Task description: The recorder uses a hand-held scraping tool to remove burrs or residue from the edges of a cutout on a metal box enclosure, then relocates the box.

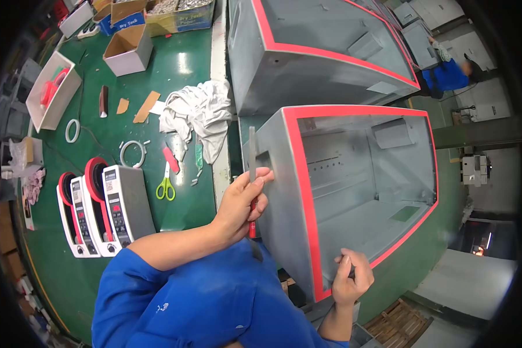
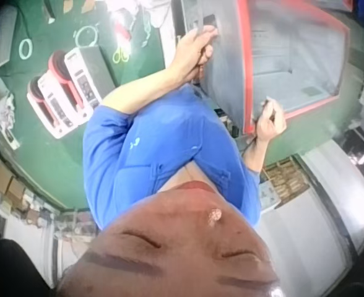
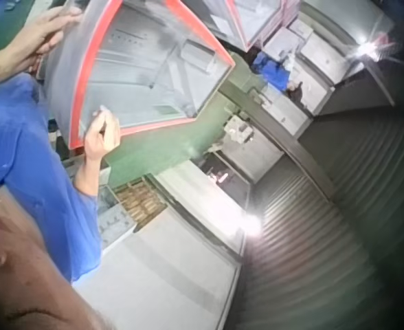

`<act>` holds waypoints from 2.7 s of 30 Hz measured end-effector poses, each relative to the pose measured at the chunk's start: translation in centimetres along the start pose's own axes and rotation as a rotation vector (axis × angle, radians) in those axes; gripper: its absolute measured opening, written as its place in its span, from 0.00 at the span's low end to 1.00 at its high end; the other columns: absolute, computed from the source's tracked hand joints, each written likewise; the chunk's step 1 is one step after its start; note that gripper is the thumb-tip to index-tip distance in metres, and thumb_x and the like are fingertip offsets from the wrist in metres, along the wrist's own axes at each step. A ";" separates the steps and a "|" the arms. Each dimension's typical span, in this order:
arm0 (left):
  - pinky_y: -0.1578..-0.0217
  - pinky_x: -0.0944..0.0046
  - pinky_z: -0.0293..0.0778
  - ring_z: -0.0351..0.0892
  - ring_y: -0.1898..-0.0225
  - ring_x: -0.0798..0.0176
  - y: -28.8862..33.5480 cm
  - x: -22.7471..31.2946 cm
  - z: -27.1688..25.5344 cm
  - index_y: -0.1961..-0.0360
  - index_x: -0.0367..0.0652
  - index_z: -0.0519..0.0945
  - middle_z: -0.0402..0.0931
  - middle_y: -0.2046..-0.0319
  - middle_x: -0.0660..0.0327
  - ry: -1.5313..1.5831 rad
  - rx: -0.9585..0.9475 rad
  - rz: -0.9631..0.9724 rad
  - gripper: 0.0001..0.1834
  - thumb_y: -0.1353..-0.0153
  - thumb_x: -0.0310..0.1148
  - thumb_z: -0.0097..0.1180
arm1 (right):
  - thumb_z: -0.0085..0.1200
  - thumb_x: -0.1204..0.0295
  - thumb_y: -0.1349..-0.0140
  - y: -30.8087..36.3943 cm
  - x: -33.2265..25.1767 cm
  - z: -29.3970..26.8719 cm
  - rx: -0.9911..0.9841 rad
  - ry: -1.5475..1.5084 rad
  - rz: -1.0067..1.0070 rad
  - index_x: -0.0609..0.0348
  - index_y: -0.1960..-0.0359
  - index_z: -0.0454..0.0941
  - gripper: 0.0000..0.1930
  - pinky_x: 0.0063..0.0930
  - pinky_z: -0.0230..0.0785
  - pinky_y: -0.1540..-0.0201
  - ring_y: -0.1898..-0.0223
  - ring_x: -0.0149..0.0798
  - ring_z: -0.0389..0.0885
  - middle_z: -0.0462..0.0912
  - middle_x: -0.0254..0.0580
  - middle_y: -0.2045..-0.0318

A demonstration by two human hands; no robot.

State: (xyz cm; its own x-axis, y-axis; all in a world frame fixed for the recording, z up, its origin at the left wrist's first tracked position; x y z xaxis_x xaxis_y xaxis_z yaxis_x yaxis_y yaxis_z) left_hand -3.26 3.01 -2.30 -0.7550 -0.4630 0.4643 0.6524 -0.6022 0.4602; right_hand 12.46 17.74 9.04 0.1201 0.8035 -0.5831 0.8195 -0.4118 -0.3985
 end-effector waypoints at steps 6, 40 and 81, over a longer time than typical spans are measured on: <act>0.87 0.79 0.56 0.62 0.82 0.76 0.7 -0.7 -0.1 0.49 0.33 0.59 0.63 0.50 0.53 0.076 -0.042 0.050 0.19 0.39 0.30 0.39 | 0.43 0.83 0.46 0.3 -0.3 -0.9 -0.006 0.017 0.014 0.70 0.72 0.73 0.05 0.18 0.63 0.78 0.80 0.30 0.73 0.74 0.43 0.80; 0.92 0.77 0.48 0.52 0.92 0.78 3.5 -2.2 -1.4 0.56 0.37 0.66 0.63 0.86 0.66 -0.224 -0.246 -0.156 0.15 0.37 0.37 0.36 | 0.43 0.82 0.45 1.0 -0.2 -0.6 0.002 0.019 0.028 0.69 0.71 0.73 0.05 0.18 0.63 0.76 0.79 0.29 0.72 0.75 0.42 0.81; 0.90 0.73 0.51 0.54 0.89 0.75 2.5 1.3 -0.3 0.62 0.37 0.67 0.59 0.86 0.69 -0.340 -0.099 -0.184 0.11 0.39 0.33 0.38 | 0.44 0.82 0.45 0.6 -0.3 -0.6 0.013 0.029 0.099 0.70 0.71 0.73 0.05 0.18 0.63 0.76 0.80 0.28 0.72 0.75 0.43 0.80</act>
State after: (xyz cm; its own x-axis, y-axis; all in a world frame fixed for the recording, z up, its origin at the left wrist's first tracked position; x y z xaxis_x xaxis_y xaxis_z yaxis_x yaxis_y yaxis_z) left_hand -2.67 0.71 -0.78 -0.7827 -0.1093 0.6128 0.4858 -0.7228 0.4915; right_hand 13.22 17.54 9.38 0.2166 0.7705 -0.5995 0.7952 -0.4955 -0.3495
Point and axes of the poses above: each hand's wrist, its own y-axis away from the middle knuckle, its own z-axis out of the palm, x = y × z, the point moved 5 cm from there along -y, towards the middle knuckle
